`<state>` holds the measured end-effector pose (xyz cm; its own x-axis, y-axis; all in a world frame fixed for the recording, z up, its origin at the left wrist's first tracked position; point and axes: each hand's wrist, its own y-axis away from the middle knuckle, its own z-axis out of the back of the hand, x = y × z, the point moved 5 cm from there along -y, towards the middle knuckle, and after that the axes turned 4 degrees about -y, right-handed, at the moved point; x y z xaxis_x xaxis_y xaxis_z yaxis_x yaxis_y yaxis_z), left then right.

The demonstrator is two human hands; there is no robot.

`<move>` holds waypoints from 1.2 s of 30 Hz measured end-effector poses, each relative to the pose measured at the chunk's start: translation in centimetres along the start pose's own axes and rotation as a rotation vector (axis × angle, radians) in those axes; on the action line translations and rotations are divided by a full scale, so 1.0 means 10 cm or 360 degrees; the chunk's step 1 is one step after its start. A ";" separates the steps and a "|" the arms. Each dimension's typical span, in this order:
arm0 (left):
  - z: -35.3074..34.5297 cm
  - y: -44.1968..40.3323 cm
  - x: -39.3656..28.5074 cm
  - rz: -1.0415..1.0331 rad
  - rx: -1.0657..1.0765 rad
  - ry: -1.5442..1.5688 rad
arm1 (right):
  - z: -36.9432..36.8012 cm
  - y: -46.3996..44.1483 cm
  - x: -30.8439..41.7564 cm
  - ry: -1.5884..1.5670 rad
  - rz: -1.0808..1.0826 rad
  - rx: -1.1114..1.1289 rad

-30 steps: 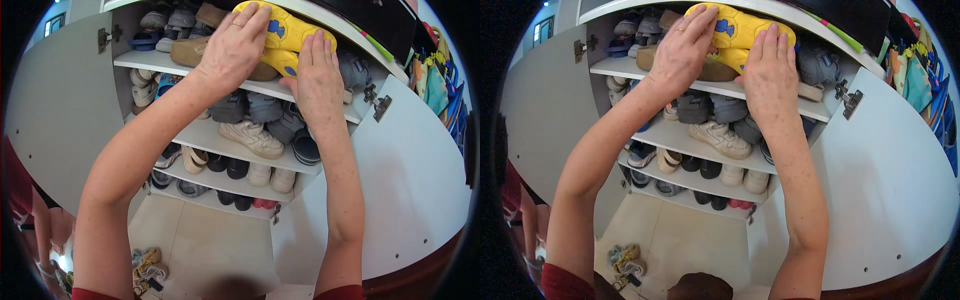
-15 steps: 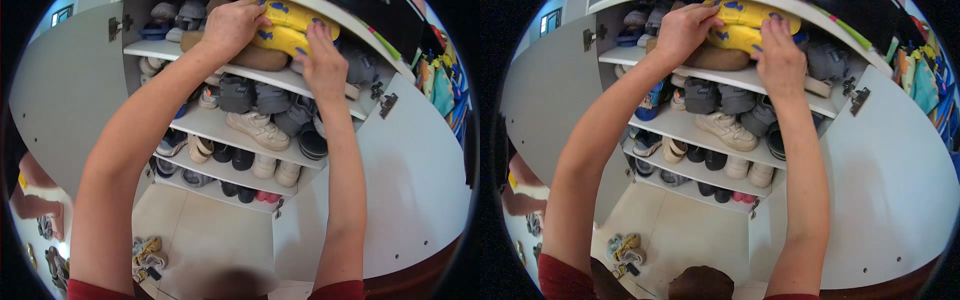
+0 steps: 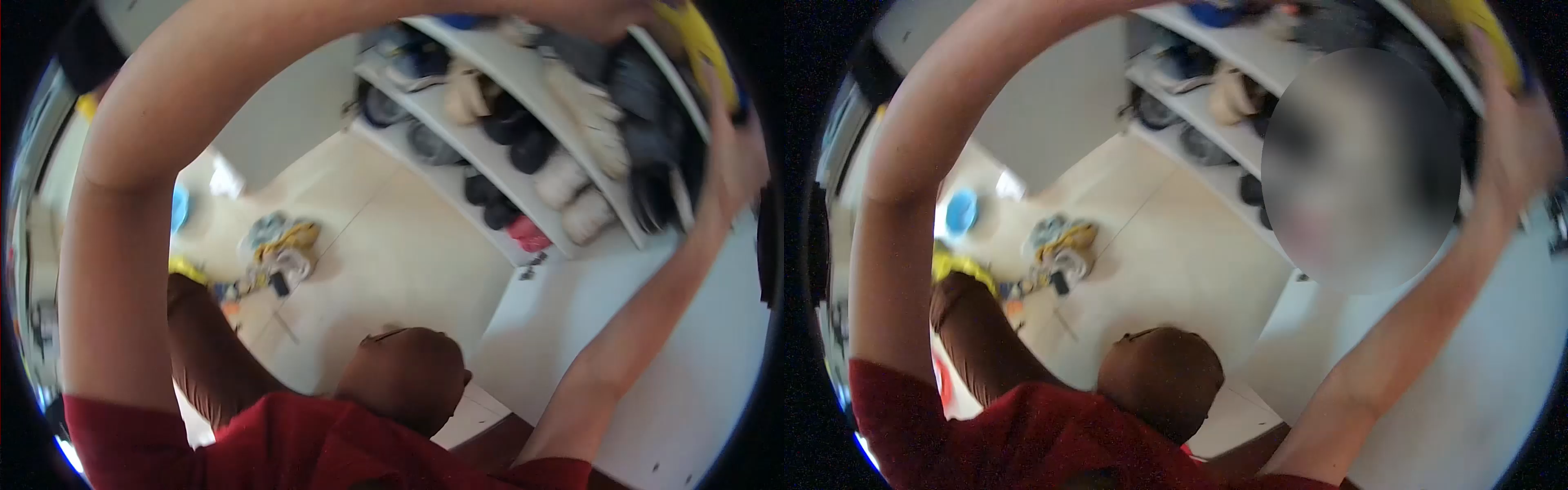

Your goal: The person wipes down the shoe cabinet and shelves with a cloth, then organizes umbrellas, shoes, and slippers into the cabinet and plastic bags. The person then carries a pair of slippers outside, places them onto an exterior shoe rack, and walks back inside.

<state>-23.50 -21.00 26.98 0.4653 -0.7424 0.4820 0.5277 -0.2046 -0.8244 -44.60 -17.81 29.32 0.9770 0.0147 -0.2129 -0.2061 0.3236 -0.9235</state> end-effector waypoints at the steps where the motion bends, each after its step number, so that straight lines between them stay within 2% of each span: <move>1: 0.09 0.23 -0.11 0.0121 0.0423 0.0037 | 0.04 0.12 0.25 -0.0164 -0.0114 0.0008; 2: 0.19 0.49 -0.22 0.0241 0.0847 0.0033 | 0.00 0.18 0.42 -0.0698 0.0081 -0.0128; 3: 0.29 0.87 -0.24 0.0315 0.1083 0.0085 | -0.05 0.25 0.59 -0.1216 0.0318 -0.0198; 4: 0.39 1.26 -0.26 0.0392 0.1318 0.0123 | -0.18 0.40 0.83 -0.1389 0.0261 -0.0019; 5: 0.50 1.83 -0.29 0.0371 0.1106 0.0289 | -0.46 0.64 0.94 -0.1237 -0.0021 0.0318; 6: 0.65 2.21 -0.28 0.0546 0.1431 0.0176 | -0.75 0.93 1.04 -0.1018 -0.0262 0.0674; 7: 0.85 2.55 -0.26 0.0716 0.1744 0.0054 | -0.89 1.07 1.37 -0.1359 -0.0242 0.0752; 8: 1.09 2.95 -0.22 0.0880 0.1956 0.0003 | -1.07 1.17 1.67 -0.1456 -0.0028 0.0945; 9: 1.36 3.26 -0.17 0.1051 0.2147 -0.0053 | -1.20 1.26 1.95 -0.1545 0.0016 0.1184; 11: 1.91 3.58 -0.15 0.1555 0.2610 -0.0247 | -1.51 1.56 2.45 -0.1518 0.0582 0.1520; 15: 3.28 4.40 -0.26 0.1978 0.2650 -0.0486 | -1.88 2.49 3.25 -0.1770 0.1192 0.2342; 17: 3.91 4.57 -0.39 0.2102 0.2735 -0.0757 | -1.70 2.67 3.64 -0.1658 0.1327 0.2603; 18: 4.25 4.71 -0.43 0.2440 0.2905 -0.0878 | -1.64 2.73 3.82 -0.1673 0.1385 0.2613; 21: 5.31 5.07 -0.65 0.2546 0.3067 -0.1091 | -1.45 2.73 4.30 -0.1639 0.1529 0.2622; 23: 6.02 5.46 -0.92 0.2474 0.3003 -0.1077 | -1.25 2.65 4.54 -0.1566 0.1613 0.2600; 24: 6.16 5.52 -0.91 0.2412 0.2975 -0.1052 | -1.18 2.61 4.64 -0.1563 0.1606 0.2602; 25: 6.30 5.73 -0.93 0.2657 0.3213 -0.1006 | -1.10 2.57 4.73 -0.1556 0.1590 0.2601; 27: 6.56 6.40 -1.00 0.2878 0.3064 -0.1007 | -0.95 2.52 4.91 -0.1514 0.1622 0.2598; 29: 6.56 7.04 -1.04 0.3213 0.2708 -0.1019 | -0.84 2.53 5.06 -0.1431 0.1717 0.2572; 31: 6.41 7.35 -1.07 0.3449 0.2091 -0.1138 | -0.63 2.49 5.30 -0.1207 0.1786 0.2717; 33: 6.30 7.61 -1.13 0.3609 0.1815 -0.1287 | -0.42 2.46 5.54 -0.1093 0.1857 0.2813; 34: 6.29 7.76 -1.16 0.3555 0.1644 -0.1398 | -0.34 2.47 5.68 -0.1108 0.1905 0.2823; 36: 6.29 7.89 -1.15 0.3917 0.1377 -0.1176 | -0.20 2.48 6.03 -0.1157 0.1986 0.2811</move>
<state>57.47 11.49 -24.94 0.2531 0.9122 -0.3221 -0.8993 0.3446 0.2693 9.09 -10.78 -7.06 0.3806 0.8976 0.2223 -0.6869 0.1135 0.7179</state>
